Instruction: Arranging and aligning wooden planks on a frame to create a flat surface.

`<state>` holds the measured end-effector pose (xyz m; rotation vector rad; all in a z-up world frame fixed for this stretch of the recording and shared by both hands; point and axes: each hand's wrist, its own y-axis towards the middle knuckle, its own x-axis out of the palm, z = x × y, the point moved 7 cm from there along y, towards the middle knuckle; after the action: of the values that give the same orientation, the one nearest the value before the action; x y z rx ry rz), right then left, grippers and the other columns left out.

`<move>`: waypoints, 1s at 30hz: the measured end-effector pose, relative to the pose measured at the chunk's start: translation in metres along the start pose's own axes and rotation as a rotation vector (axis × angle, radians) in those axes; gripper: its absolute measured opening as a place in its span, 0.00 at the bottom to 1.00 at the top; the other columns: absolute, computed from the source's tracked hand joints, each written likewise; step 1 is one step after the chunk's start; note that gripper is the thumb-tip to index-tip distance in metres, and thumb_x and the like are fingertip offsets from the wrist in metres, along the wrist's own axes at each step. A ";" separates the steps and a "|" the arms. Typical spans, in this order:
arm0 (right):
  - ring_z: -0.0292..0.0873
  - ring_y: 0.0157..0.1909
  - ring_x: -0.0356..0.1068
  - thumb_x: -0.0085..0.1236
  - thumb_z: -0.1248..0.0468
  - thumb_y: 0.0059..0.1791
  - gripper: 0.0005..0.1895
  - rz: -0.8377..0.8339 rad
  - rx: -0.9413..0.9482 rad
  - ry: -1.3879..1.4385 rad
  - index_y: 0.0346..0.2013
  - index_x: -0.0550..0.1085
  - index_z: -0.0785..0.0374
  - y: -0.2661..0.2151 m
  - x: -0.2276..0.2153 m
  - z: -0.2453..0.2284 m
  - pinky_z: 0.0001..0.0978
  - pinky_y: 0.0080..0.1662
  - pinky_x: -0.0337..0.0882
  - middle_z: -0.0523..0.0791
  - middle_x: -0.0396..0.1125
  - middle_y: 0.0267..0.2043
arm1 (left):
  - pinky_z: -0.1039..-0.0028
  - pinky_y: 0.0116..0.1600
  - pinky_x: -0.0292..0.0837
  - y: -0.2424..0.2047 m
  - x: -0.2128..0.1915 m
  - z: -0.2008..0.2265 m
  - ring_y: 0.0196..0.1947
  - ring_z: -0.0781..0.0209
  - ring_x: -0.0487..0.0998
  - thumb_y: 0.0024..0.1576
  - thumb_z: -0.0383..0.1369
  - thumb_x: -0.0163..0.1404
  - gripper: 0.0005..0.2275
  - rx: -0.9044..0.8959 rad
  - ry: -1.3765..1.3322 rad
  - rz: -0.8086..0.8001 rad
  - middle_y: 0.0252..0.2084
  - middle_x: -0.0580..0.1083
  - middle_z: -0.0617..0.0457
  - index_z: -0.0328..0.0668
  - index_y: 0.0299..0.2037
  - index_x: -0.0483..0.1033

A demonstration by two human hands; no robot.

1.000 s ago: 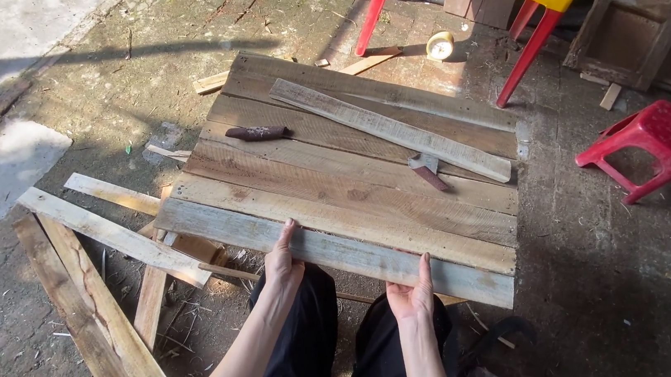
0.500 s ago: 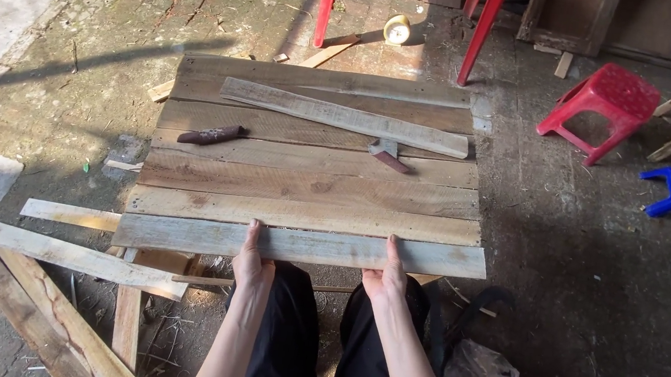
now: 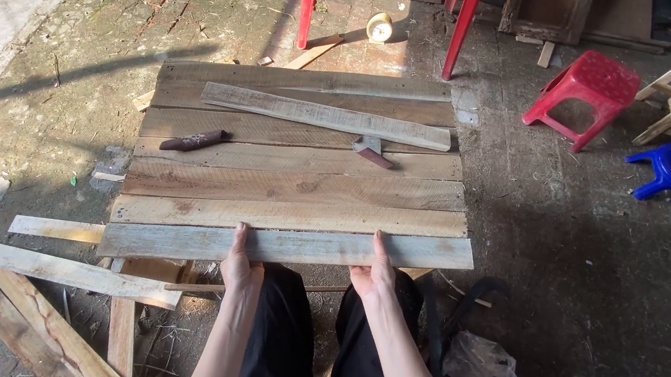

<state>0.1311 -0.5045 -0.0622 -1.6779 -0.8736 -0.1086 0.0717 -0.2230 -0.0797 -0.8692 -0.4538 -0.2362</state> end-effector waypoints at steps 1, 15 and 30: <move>0.53 0.60 0.70 0.80 0.53 0.37 0.42 0.000 0.000 -0.001 0.58 0.66 0.58 -0.004 0.002 0.000 0.52 0.61 0.73 0.51 0.69 0.56 | 0.60 0.43 0.83 0.000 0.001 -0.001 0.33 0.54 0.83 0.45 0.30 0.73 0.24 0.000 -0.001 0.000 0.35 0.77 0.42 0.24 0.45 0.73; 0.50 0.57 0.71 0.78 0.53 0.39 0.38 -0.068 0.008 -0.054 0.56 0.67 0.59 0.002 -0.001 0.001 0.49 0.59 0.75 0.50 0.69 0.54 | 0.63 0.41 0.83 -0.004 -0.001 0.001 0.32 0.57 0.83 0.45 0.31 0.73 0.23 0.014 0.014 0.002 0.35 0.77 0.44 0.26 0.43 0.74; 0.52 0.57 0.71 0.76 0.52 0.41 0.36 -0.038 -0.016 -0.073 0.56 0.66 0.58 0.018 -0.013 0.005 0.51 0.59 0.74 0.51 0.69 0.55 | 0.62 0.43 0.83 0.008 -0.001 -0.002 0.33 0.56 0.84 0.45 0.30 0.74 0.23 0.013 0.016 0.005 0.35 0.78 0.43 0.27 0.43 0.75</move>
<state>0.1309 -0.5073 -0.0850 -1.6892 -0.9620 -0.0814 0.0739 -0.2197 -0.0867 -0.8551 -0.4374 -0.2349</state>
